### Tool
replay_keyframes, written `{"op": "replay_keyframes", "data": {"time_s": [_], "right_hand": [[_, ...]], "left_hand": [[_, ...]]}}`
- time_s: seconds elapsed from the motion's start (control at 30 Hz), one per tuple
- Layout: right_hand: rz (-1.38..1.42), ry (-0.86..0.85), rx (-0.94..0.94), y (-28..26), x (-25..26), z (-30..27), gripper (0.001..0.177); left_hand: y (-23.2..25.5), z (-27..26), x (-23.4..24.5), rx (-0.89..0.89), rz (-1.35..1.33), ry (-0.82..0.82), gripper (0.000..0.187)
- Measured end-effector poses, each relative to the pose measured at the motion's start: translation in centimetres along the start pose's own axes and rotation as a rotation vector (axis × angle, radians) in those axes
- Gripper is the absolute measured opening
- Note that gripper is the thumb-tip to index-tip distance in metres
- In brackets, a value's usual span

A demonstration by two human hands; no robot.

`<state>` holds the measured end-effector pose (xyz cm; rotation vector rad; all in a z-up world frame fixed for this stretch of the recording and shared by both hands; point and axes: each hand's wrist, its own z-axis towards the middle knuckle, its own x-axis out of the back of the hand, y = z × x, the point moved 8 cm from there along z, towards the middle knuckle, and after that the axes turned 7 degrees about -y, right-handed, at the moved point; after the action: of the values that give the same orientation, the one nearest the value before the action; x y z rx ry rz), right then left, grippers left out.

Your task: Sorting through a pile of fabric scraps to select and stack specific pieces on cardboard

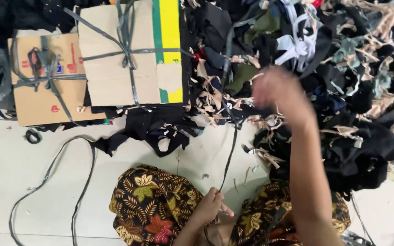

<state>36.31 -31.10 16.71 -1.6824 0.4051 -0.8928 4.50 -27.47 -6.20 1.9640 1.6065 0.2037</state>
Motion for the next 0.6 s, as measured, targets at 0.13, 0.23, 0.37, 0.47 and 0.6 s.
{"op": "replay_keyframes", "data": {"time_s": [0.13, 0.23, 0.37, 0.47, 0.6], "right_hand": [[-0.410, -0.664, -0.285, 13.7, -11.5, -14.4, 0.038], [-0.530, -1.064, -0.203, 17.3, -18.2, -23.8, 0.032], [-0.636, -0.933, -0.175, 17.2, -16.3, -27.5, 0.013], [-0.626, -0.665, -0.141, 13.2, -9.9, -28.2, 0.016], [-0.736, -0.557, -0.117, 4.7, -3.0, -30.2, 0.029]], "left_hand": [[-0.1, -0.1, -1.1, -0.108, -0.374, -0.084, 0.016], [-1.6, -0.2, -1.4, -0.013, -0.172, -0.034, 0.028], [-6.0, 5.9, -0.6, -0.164, 0.058, 0.122, 0.028], [-4.6, 6.5, -0.7, -0.248, 0.337, 0.207, 0.033], [-3.6, 7.8, -1.2, 0.060, 0.978, 0.362, 0.032]]}}
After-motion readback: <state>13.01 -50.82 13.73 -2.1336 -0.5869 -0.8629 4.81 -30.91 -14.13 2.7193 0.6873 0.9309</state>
